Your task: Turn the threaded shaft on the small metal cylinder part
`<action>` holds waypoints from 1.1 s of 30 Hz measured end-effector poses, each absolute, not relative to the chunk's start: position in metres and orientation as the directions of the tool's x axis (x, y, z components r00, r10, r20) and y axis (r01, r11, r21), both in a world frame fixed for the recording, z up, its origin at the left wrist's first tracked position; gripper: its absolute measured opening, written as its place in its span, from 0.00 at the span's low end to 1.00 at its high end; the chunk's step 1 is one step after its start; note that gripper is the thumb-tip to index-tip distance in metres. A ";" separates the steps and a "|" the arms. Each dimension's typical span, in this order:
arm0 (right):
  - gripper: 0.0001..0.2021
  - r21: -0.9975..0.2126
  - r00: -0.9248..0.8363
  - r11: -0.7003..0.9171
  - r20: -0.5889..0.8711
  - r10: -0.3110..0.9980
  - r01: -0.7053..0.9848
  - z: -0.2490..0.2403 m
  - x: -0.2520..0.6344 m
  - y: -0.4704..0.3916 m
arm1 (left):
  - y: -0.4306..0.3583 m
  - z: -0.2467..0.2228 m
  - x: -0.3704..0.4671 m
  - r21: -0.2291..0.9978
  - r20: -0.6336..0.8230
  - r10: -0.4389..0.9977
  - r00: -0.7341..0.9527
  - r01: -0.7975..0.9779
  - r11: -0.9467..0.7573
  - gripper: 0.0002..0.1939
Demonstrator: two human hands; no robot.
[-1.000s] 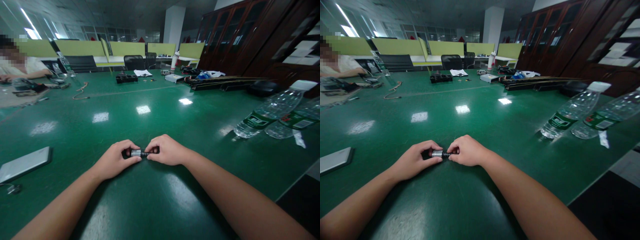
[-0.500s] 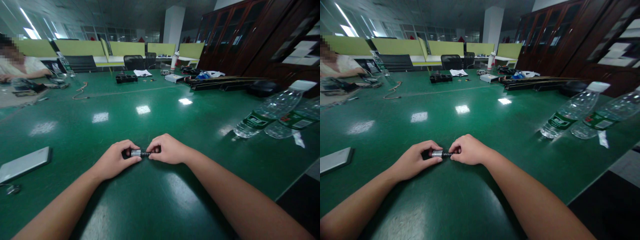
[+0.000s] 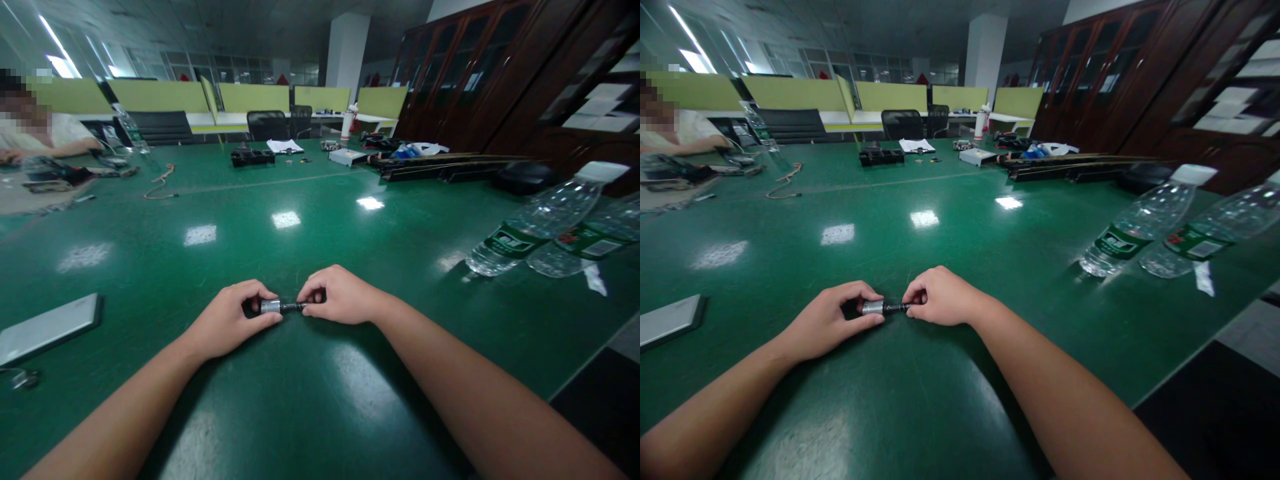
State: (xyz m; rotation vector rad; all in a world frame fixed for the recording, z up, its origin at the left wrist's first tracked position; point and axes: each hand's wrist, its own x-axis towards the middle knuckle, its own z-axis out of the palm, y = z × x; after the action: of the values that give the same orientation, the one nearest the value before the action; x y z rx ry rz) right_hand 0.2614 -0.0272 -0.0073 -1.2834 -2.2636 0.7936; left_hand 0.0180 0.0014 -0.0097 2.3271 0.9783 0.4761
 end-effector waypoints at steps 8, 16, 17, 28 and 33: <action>0.09 -0.660 -0.475 0.374 0.029 0.880 0.652 -0.007 0.271 -0.024 | 0.000 -0.008 0.019 0.618 0.094 0.746 0.659 0.549 -0.563 0.14; 0.09 -0.597 -0.358 0.271 -0.028 0.933 0.755 0.002 0.288 -0.020 | 0.000 -0.007 0.019 0.611 0.087 0.753 0.653 0.562 -0.558 0.16; 0.09 -0.613 -0.365 0.266 -0.040 0.930 0.744 0.002 0.288 -0.021 | 0.000 -0.007 0.018 0.610 0.090 0.753 0.652 0.562 -0.559 0.16; 0.09 -0.662 -0.431 0.306 -0.028 0.902 0.685 -0.001 0.281 -0.021 | 0.000 -0.008 0.018 0.611 0.101 0.752 0.651 0.556 -0.563 0.15; 0.09 -0.702 -0.458 0.281 -0.072 0.886 0.655 -0.001 0.283 -0.022 | 0.000 -0.009 0.020 0.626 0.107 0.744 0.660 0.536 -0.566 0.15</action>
State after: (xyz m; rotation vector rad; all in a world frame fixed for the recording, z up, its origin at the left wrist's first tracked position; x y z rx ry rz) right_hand 0.2828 -0.0216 -0.0010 -1.3992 -2.2242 0.9726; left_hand 0.0197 0.0003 -0.0085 2.3169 0.9896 0.4898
